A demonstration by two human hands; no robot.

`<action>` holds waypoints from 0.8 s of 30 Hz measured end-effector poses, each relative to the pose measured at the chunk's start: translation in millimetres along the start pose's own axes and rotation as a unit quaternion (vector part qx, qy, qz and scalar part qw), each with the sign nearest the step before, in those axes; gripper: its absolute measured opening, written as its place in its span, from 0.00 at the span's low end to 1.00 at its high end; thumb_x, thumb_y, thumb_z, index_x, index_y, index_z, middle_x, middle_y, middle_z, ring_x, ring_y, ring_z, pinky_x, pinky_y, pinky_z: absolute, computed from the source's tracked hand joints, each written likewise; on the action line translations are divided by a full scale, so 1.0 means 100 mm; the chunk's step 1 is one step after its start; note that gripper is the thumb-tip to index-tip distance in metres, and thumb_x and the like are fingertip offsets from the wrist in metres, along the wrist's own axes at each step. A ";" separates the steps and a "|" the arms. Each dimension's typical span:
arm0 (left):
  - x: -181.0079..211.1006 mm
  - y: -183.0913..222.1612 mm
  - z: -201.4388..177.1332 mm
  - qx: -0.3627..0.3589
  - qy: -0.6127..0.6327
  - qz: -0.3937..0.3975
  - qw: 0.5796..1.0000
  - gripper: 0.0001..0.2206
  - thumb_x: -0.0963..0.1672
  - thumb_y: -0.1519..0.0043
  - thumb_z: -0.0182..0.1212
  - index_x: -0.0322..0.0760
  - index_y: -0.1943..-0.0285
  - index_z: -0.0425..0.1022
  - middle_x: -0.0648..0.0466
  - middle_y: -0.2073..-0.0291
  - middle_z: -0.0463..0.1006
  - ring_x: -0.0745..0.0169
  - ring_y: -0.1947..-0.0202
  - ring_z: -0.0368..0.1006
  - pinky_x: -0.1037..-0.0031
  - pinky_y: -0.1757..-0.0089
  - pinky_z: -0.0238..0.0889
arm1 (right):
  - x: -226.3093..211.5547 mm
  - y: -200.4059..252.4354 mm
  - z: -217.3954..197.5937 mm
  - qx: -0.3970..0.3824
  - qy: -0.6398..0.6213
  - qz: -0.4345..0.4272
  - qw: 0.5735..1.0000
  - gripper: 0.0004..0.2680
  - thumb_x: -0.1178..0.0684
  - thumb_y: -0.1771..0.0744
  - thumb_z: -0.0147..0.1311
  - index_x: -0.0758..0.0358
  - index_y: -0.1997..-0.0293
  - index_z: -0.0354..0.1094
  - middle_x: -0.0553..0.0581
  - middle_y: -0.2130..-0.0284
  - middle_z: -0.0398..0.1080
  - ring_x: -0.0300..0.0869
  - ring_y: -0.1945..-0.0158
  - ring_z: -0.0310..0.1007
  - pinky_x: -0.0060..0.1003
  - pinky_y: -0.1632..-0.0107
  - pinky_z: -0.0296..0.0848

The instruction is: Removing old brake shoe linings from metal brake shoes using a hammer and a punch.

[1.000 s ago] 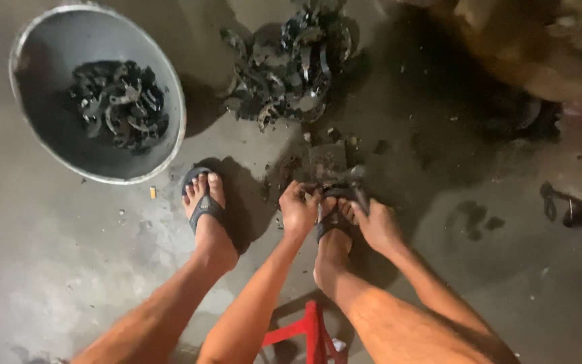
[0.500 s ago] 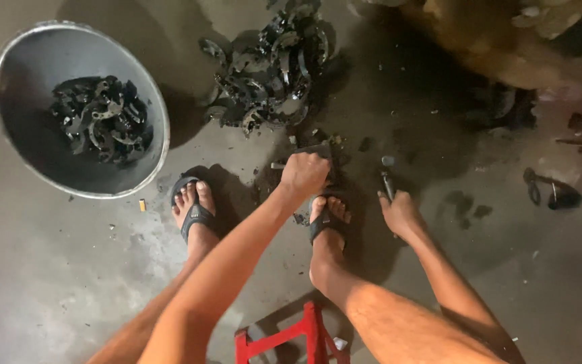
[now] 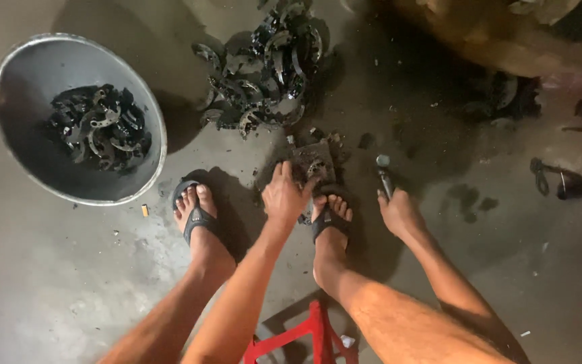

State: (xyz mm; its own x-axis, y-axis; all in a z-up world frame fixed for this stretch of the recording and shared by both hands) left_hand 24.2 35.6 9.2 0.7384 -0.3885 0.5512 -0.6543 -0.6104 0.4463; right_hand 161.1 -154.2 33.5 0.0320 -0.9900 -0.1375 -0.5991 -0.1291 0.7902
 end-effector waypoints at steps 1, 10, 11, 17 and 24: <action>0.00 0.03 0.06 0.001 0.001 -0.001 1.000 0.22 0.54 0.50 0.56 0.35 0.58 0.61 0.45 0.62 0.65 0.35 0.74 0.70 0.52 0.70 0.67 | 0.00 0.01 -0.01 0.000 0.001 -0.001 1.000 0.15 0.51 0.36 0.44 0.82 0.63 0.62 0.74 0.79 0.67 0.55 0.81 0.70 0.42 0.87 0.65; -0.13 0.09 0.04 -0.043 0.271 -0.080 0.958 0.10 0.43 0.53 0.59 0.31 0.67 0.71 0.44 0.74 0.73 0.44 0.67 0.72 0.59 0.68 0.66 | -0.05 0.09 -0.05 -0.010 0.001 -0.002 1.000 0.17 0.50 0.35 0.41 0.83 0.57 0.61 0.76 0.71 0.68 0.59 0.68 0.72 0.45 0.75 0.68; -0.10 0.06 0.00 -0.060 0.312 -0.100 0.943 0.09 0.43 0.54 0.59 0.33 0.68 0.73 0.46 0.74 0.75 0.49 0.68 0.73 0.62 0.67 0.66 | -0.07 0.10 -0.07 -0.003 0.016 -0.012 1.000 0.17 0.50 0.35 0.41 0.83 0.55 0.60 0.76 0.70 0.68 0.58 0.67 0.72 0.45 0.74 0.69; -0.37 0.19 0.02 -0.017 0.566 -0.205 0.798 0.12 0.39 0.50 0.46 0.26 0.62 0.73 0.55 0.90 0.53 0.73 0.88 0.47 0.78 0.83 0.45 | -0.19 0.04 0.09 -0.032 -0.037 -0.133 0.990 0.14 0.45 0.35 0.45 0.71 0.71 0.63 0.60 0.86 0.62 0.41 0.83 0.63 0.32 0.83 0.59; -0.68 0.36 0.34 0.041 0.578 -0.153 0.801 0.12 0.38 0.43 0.42 0.24 0.58 0.71 0.53 0.87 0.58 0.75 0.86 0.48 0.77 0.81 0.46 | -1.05 0.28 -0.10 -0.172 -0.041 -0.241 0.954 0.16 0.47 0.37 0.46 0.78 0.68 0.65 0.73 0.74 0.70 0.59 0.67 0.71 0.49 0.68 0.66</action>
State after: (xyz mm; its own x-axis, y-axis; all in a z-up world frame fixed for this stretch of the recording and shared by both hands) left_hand -44.0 16.7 -35.5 0.1869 0.6567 0.7307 -0.4240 -0.6170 0.6629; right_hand 148.4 -54.1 76.0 0.1672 -0.8052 -0.5690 -0.2327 -0.5930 0.7708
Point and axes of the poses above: each hand's wrist, its own y-axis away from the middle knuckle, its own z-axis out of the palm, x = y × z, the point moved 2 cm from there along -y, towards the middle knuckle
